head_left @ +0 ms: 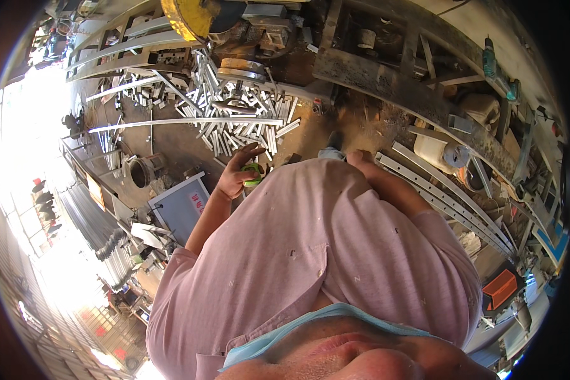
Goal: The person measures and cuts metal rods using a chop saw in a workshop. They repeatedly measure the rods with a tape measure, position them under the saw, and cut them into smaller pieces.
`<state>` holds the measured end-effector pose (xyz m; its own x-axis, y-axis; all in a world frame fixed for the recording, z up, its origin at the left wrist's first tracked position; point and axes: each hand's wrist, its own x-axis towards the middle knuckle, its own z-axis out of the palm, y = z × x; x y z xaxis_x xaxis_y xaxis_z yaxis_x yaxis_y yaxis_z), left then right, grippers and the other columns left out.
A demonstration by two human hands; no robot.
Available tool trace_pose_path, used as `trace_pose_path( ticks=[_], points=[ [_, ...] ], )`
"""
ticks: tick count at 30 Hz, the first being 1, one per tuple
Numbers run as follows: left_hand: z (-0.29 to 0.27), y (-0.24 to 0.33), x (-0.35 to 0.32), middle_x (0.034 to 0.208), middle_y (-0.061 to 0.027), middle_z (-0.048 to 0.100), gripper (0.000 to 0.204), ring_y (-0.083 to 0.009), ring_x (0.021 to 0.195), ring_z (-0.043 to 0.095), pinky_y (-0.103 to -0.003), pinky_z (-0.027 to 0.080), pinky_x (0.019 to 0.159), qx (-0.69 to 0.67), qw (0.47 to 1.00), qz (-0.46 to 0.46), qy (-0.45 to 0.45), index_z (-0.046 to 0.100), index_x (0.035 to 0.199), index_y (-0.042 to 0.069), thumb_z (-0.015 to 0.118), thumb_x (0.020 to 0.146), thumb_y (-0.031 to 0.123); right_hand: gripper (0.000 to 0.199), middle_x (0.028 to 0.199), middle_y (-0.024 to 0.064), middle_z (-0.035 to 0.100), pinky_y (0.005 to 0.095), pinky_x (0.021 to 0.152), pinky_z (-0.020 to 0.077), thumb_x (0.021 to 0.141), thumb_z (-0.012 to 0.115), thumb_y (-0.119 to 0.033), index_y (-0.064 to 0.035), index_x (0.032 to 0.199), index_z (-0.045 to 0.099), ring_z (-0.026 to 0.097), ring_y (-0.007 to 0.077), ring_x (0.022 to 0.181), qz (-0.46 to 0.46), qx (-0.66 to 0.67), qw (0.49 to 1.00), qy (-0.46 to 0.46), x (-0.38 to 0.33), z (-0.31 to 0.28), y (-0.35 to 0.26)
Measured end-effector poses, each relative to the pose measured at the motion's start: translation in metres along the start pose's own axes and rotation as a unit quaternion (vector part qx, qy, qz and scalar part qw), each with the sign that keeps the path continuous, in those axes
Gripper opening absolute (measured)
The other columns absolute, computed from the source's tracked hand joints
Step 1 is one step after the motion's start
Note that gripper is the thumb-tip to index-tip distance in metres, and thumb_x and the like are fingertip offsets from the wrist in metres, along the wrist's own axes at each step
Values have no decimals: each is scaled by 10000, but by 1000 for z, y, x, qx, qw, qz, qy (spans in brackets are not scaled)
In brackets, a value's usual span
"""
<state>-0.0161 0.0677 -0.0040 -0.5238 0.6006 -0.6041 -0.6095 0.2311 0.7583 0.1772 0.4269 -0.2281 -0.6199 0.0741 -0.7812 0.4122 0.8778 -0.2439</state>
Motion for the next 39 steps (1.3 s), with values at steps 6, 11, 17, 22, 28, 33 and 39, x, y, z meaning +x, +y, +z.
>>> trace_pose_path(
  ticks=[6,11,17,22,28,33,39],
  points=[
    [12,18,10,1668,-130,360,772,-263,1382,492,-365,430,1118,-17,999,-29,-14,602,1467,32,733,708,-4,347,1260,171,749,485,948,595,986,551,-218,-75,1194,789,731,354,1166,1,-2,1000,-2,0,14,13],
    [16,34,17,1609,-99,457,733,-218,1258,602,-330,495,1052,-33,997,-61,-19,620,1455,14,705,729,-38,341,1252,209,740,479,960,576,955,602,-275,-76,1155,793,727,370,1155,6,70,997,10,-8,26,22],
    [-1,42,36,1553,-154,545,936,-175,1043,679,-337,545,971,-12,995,-66,-72,318,1625,7,704,777,-79,469,1240,232,731,493,973,557,922,634,-426,-87,1227,744,716,390,1148,-61,142,988,9,-48,13,14],
    [-22,45,42,1522,-109,584,910,-165,1064,674,-298,522,982,17,993,-44,-112,375,1618,-1,687,767,-76,541,1286,234,713,478,997,546,914,639,-478,-95,1286,723,702,372,1183,-108,278,953,-57,-56,11,-4],
    [-58,40,38,1534,-141,578,894,-203,1168,680,-342,532,1026,12,991,-49,-127,378,1614,0,665,775,-112,375,1113,186,753,426,885,564,917,669,-367,-63,1102,785,712,288,999,-70,259,963,-25,-53,11,-40],
    [-89,26,24,1529,-141,584,884,-210,1165,691,-351,557,992,-19,992,-57,-109,385,1605,1,677,781,-123,304,1042,187,788,449,811,599,920,642,-309,-67,972,818,768,317,970,15,76,997,7,-35,35,-63],
    [-117,15,5,1506,-112,609,902,-182,1113,658,-324,533,982,-1,994,-58,-89,404,1597,4,701,750,-82,412,1322,180,724,467,985,574,940,632,-338,-76,1223,777,713,342,1218,83,47,994,-45,-35,50,-69]
  ],
)
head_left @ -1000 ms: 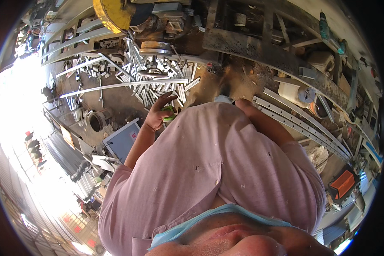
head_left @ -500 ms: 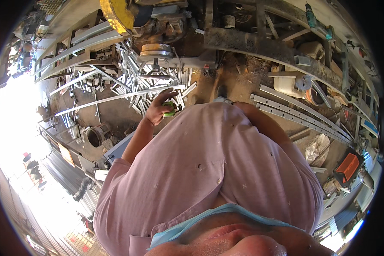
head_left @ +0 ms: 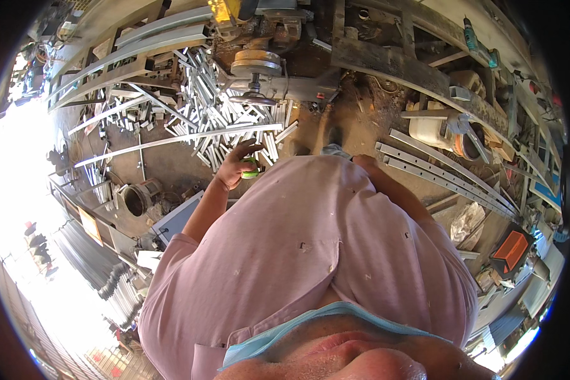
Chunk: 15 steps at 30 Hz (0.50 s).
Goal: The person measures and cuts metal rods using a chop saw in a workshop. They repeatedly measure the rods with a tape measure, position them under the saw, and cut them into smaller pieces.
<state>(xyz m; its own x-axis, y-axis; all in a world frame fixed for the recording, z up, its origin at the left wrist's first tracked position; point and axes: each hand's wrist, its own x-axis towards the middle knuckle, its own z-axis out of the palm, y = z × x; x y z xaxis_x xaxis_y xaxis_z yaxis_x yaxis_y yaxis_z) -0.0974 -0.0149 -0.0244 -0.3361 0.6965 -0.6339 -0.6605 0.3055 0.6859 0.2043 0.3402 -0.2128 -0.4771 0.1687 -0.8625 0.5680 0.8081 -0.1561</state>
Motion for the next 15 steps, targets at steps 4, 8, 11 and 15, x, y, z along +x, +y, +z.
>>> trace_pose_path(
  ticks=[4,8,11,15],
  points=[
    [-12,-6,-3,1529,-108,594,918,-191,1172,623,-331,499,1028,4,1000,-3,-12,389,1608,10,704,750,-73,408,1335,191,714,469,1002,563,939,639,-338,-87,1230,776,697,353,1242,28,57,998,-11,1,7,-4],
    [-24,-11,0,1564,-101,560,885,-197,1210,610,-325,490,1042,41,999,8,-2,420,1600,20,696,765,-79,445,1355,208,697,475,1015,553,934,655,-373,-79,1250,763,681,373,1264,23,56,998,-2,11,14,-6],
    [-29,-13,0,1548,-87,573,872,-196,1208,611,-322,487,1045,39,999,9,3,423,1599,23,693,777,-86,410,1343,186,717,463,1021,547,953,678,-321,-88,1282,752,698,343,1237,18,53,998,-24,13,16,-9],
    [-32,-11,0,1535,-81,588,900,-189,1203,612,-314,498,1034,19,1000,-1,2,390,1611,20,696,773,-96,383,1321,164,722,456,1014,546,957,688,-295,-92,1275,751,697,321,1205,13,59,998,-35,9,11,-14]
  ],
)
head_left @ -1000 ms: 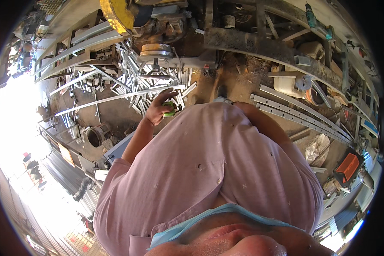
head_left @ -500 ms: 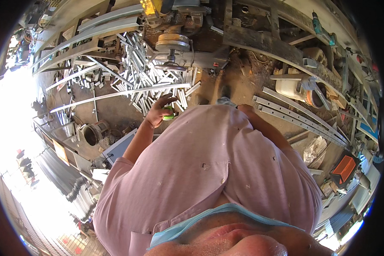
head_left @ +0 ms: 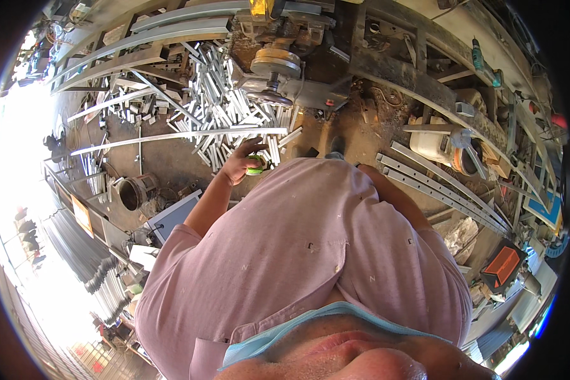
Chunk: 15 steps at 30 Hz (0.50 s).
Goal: The person measures and cuts metal rods using a chop saw in a workshop. They repeatedly measure the rods with a tape measure, position them under the saw, and cut them into smaller pieces.
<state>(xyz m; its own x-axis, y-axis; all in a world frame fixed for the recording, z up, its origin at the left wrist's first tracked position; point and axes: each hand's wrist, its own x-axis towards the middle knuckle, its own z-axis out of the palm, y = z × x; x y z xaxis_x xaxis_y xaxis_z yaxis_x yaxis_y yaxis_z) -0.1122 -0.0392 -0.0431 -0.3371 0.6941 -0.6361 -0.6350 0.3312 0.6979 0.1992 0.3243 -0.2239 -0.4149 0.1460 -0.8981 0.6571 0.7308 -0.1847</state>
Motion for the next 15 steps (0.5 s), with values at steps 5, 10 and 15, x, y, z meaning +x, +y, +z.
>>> trace_pose_path(
  ticks=[5,10,15],
  points=[
    [-6,0,-9,1548,-97,569,862,-165,1141,636,-304,533,984,-32,999,-2,-7,412,1593,19,691,787,-109,350,1294,137,729,448,1006,546,962,701,-261,-97,1267,750,695,293,1165,-31,128,991,-5,-11,5,-1],
    [-17,-7,-16,1519,-148,587,834,-202,1045,684,-351,561,967,-47,999,3,11,415,1586,20,669,807,-135,319,1267,110,735,440,997,545,967,714,-228,-102,1258,748,693,265,1125,-134,558,817,-63,-33,19,15],
    [-26,-7,-16,1531,-153,585,843,-236,1065,696,-371,552,981,-70,997,-10,28,398,1589,1,660,797,-125,329,1239,163,750,440,992,544,960,722,-268,-88,1235,736,692,285,1158,-37,457,862,216,-73,87,66]
  ],
)
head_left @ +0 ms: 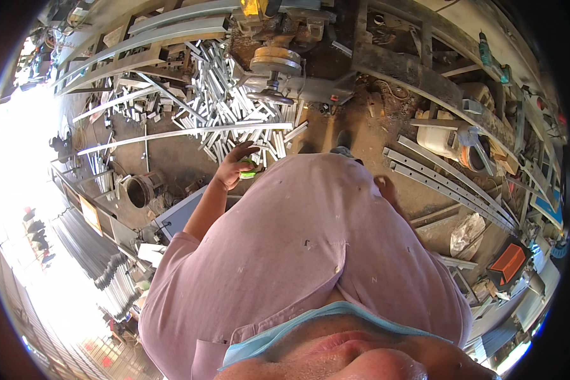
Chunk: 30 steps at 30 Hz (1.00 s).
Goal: The person measures and cuts metal rods using a chop saw in a workshop. They repeatedly measure the rods with a tape measure, position them under the saw, and cut them into smaller pieces.
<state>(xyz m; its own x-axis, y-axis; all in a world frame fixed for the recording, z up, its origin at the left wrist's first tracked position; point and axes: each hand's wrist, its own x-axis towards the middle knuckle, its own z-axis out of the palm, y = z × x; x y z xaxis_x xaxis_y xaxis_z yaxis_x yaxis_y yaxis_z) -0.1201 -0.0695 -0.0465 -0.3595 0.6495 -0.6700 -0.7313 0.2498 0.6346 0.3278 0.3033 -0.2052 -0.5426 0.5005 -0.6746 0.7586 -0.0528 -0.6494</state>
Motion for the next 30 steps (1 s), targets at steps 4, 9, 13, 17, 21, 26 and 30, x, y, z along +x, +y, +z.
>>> trace_pose_path(
  ticks=[4,9,13,17,21,26,30],
  points=[
    [6,3,8,1532,-152,584,843,-245,1076,694,-379,556,983,6,1000,0,-8,396,1584,-13,668,792,-107,393,1206,202,759,459,990,551,938,726,-308,-45,1230,717,698,314,1172,201,-185,962,0,-46,13,72],
    [22,12,29,1513,-151,598,846,-212,1088,682,-361,558,971,54,998,-4,-29,395,1594,-3,674,801,-99,386,1185,195,759,459,978,555,936,727,-303,-46,1223,717,700,314,1152,255,-132,958,-23,-66,1,74],
    [36,24,49,1517,-138,593,852,-187,1054,682,-337,565,934,75,996,-1,-57,382,1609,7,662,813,-108,380,1168,190,758,459,968,558,935,727,-299,-46,1218,717,702,315,1136,259,-98,961,-26,-74,-8,49],
    [48,36,60,1533,-141,574,865,-170,983,686,-318,564,893,88,994,-6,-71,379,1620,30,654,812,-114,374,1152,184,758,459,959,561,933,728,-295,-47,1213,717,704,315,1120,261,-74,962,-28,-81,-15,35],
    [53,41,62,1537,-139,572,881,-171,969,684,-318,558,871,96,993,-3,-69,379,1622,37,657,800,-115,368,1135,179,757,458,949,564,932,729,-292,-48,1208,717,705,316,1104,265,-58,962,-26,-86,-18,27],
    [46,31,59,1538,-140,573,880,-181,994,685,-345,555,915,106,993,-5,-55,390,1623,54,665,807,-126,361,1114,172,756,458,937,568,930,730,-287,-48,1201,717,708,316,1084,273,-43,961,-26,-94,-21,20],
    [35,19,56,1548,-143,567,865,-189,1033,687,-359,557,932,104,993,-3,-56,402,1622,70,661,822,-133,355,1097,167,756,458,927,571,929,731,-283,-49,1196,717,710,317,1068,277,-33,960,-26,-99,-23,16]
  ],
)
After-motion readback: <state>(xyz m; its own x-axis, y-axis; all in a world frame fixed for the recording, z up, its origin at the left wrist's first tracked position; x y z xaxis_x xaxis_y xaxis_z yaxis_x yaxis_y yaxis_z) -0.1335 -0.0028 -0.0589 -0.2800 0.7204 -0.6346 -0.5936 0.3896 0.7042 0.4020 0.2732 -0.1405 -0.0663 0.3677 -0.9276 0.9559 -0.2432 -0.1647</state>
